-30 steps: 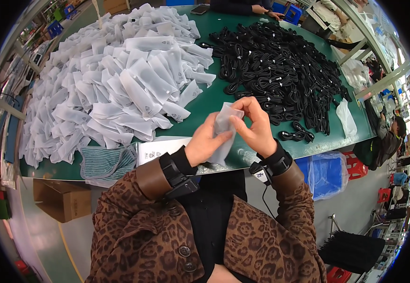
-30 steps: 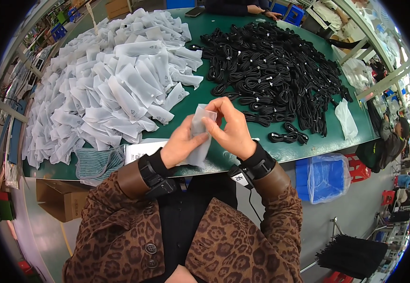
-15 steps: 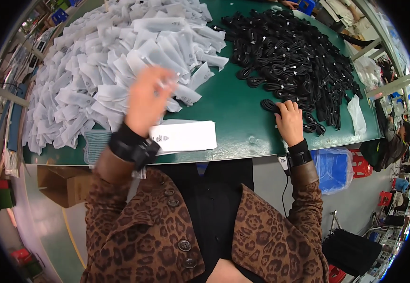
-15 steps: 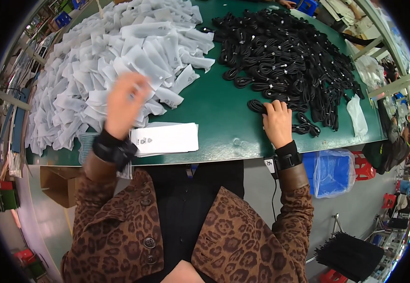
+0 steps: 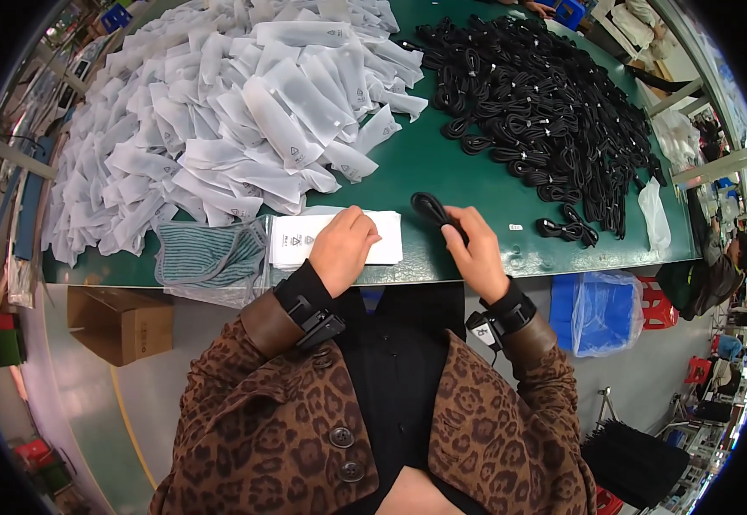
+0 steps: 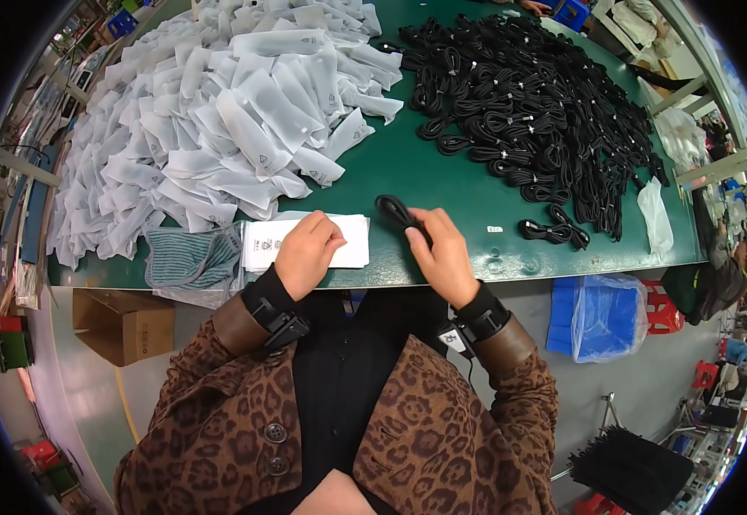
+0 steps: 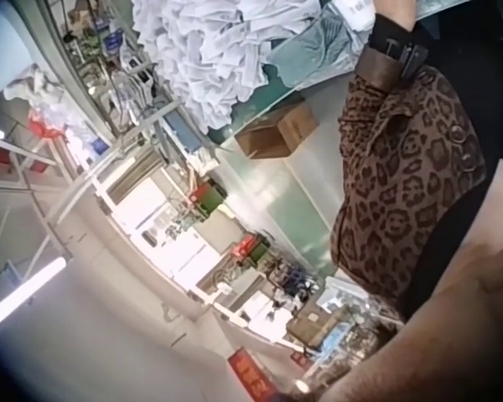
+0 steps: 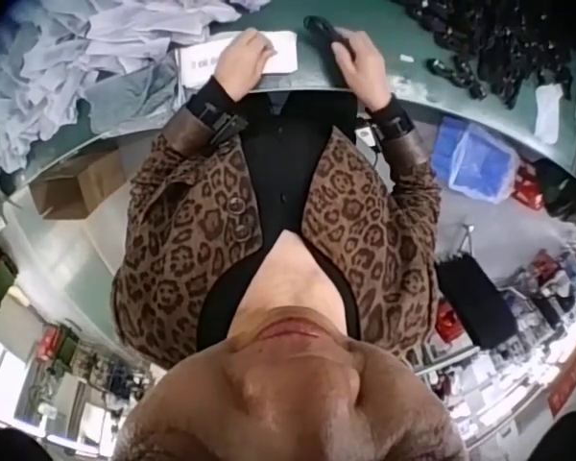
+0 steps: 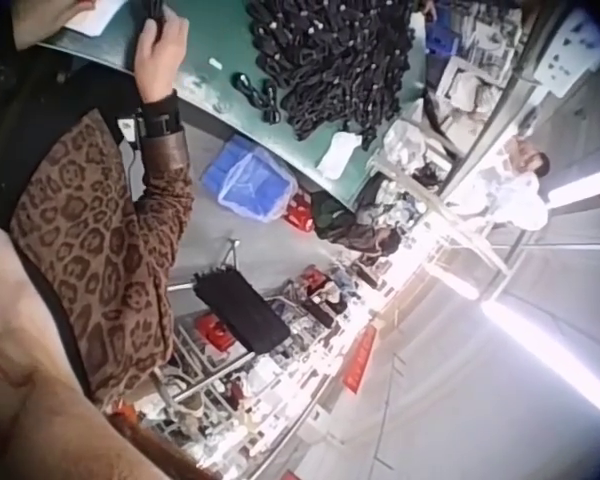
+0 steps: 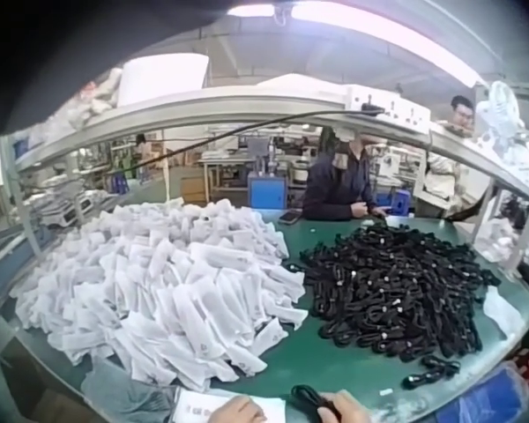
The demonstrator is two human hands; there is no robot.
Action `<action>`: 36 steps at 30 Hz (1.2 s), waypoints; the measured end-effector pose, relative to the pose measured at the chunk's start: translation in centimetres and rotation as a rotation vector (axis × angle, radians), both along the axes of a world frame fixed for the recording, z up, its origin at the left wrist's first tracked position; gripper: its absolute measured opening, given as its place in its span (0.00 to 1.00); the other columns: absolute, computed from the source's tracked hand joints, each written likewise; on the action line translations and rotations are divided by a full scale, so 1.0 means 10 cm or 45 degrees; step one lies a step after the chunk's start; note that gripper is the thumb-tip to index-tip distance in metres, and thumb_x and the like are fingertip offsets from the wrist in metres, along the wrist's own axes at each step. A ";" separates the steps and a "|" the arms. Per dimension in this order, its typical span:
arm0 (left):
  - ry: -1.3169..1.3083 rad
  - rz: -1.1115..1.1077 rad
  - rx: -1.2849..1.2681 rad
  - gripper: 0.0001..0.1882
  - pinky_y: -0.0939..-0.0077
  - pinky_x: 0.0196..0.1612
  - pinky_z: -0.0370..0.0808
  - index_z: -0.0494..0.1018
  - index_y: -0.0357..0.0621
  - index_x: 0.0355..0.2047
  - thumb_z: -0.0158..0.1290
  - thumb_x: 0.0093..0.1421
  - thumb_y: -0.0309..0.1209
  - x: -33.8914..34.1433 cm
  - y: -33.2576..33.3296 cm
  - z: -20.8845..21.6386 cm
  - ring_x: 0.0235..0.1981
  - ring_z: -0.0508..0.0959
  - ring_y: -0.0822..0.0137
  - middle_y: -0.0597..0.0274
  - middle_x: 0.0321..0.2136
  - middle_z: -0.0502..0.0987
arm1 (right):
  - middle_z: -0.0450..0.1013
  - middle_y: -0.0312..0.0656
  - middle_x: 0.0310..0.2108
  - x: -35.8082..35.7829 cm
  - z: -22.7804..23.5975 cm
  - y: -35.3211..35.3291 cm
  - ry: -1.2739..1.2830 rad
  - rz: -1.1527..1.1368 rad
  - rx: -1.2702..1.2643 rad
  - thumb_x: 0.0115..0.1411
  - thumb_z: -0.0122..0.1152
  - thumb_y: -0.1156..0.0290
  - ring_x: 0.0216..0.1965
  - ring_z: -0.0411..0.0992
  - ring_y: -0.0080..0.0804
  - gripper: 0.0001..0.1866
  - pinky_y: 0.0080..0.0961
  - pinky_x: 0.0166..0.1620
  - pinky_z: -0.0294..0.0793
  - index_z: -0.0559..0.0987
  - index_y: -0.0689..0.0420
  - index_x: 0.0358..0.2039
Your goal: The person packages black cables by hand, picking up a cable from a pile, sliding it into a white plastic sleeve, and placing the packaged item onto a separate stack.
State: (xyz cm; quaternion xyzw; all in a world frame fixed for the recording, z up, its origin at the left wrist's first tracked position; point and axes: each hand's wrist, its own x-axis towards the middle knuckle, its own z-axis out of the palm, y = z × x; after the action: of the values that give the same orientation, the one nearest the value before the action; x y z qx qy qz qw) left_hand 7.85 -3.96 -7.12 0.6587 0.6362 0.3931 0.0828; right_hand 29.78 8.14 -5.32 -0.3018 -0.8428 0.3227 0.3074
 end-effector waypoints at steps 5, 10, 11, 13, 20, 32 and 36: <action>-0.142 0.032 0.021 0.06 0.67 0.35 0.73 0.72 0.36 0.31 0.58 0.56 0.22 -0.02 0.01 -0.01 0.30 0.75 0.53 0.54 0.27 0.72 | 0.70 0.45 0.33 -0.09 0.15 -0.19 0.077 0.129 0.081 0.60 0.61 0.78 0.31 0.72 0.35 0.16 0.27 0.32 0.70 0.78 0.61 0.49; -0.420 0.124 -0.130 0.04 0.70 0.34 0.72 0.71 0.35 0.32 0.56 0.58 0.21 0.03 -0.03 0.10 0.28 0.75 0.56 0.53 0.26 0.73 | 0.70 0.44 0.34 -0.09 0.21 -0.25 -0.065 0.194 0.229 0.57 0.65 0.77 0.33 0.72 0.38 0.18 0.29 0.33 0.71 0.79 0.58 0.49; -0.441 0.124 -0.105 0.04 0.71 0.34 0.72 0.71 0.35 0.32 0.55 0.58 0.20 0.03 -0.03 0.09 0.28 0.75 0.57 0.53 0.27 0.73 | 0.70 0.44 0.34 -0.09 0.22 -0.25 -0.065 0.194 0.231 0.57 0.65 0.77 0.33 0.72 0.38 0.18 0.29 0.33 0.71 0.79 0.58 0.49; -0.485 0.121 -0.058 0.04 0.72 0.35 0.72 0.70 0.35 0.33 0.55 0.59 0.18 0.03 -0.02 0.10 0.29 0.75 0.58 0.53 0.29 0.73 | 0.70 0.44 0.35 -0.10 0.27 -0.25 -0.088 0.266 0.369 0.55 0.66 0.77 0.32 0.72 0.39 0.19 0.30 0.33 0.72 0.80 0.57 0.49; -0.167 -0.205 0.252 0.08 0.69 0.38 0.72 0.69 0.36 0.32 0.57 0.54 0.16 0.04 0.01 0.30 0.35 0.74 0.54 0.53 0.34 0.73 | 0.71 0.42 0.35 -0.14 0.21 -0.20 -0.060 0.282 -0.106 0.60 0.63 0.76 0.31 0.71 0.34 0.13 0.27 0.30 0.70 0.80 0.58 0.47; -0.324 -0.127 0.263 0.05 0.75 0.36 0.70 0.70 0.37 0.32 0.56 0.60 0.21 0.03 0.24 0.52 0.33 0.73 0.64 0.59 0.35 0.74 | 0.70 0.42 0.40 -0.30 0.43 -0.14 0.209 0.378 -0.110 0.64 0.59 0.73 0.36 0.69 0.28 0.12 0.21 0.39 0.70 0.77 0.62 0.47; -0.738 -0.101 0.080 0.04 0.75 0.34 0.70 0.70 0.38 0.32 0.53 0.64 0.24 -0.15 0.40 0.77 0.31 0.72 0.69 0.63 0.31 0.74 | 0.70 0.42 0.42 -0.37 0.56 -0.01 0.348 0.334 -0.031 0.63 0.59 0.74 0.38 0.70 0.30 0.14 0.22 0.41 0.70 0.77 0.61 0.49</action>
State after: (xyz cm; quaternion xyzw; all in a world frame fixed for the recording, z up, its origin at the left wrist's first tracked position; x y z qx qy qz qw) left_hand 6.36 -0.01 0.54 0.5456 0.5473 0.5807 0.2560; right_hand 26.11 8.05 0.31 -0.1464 -0.8214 0.4082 0.3704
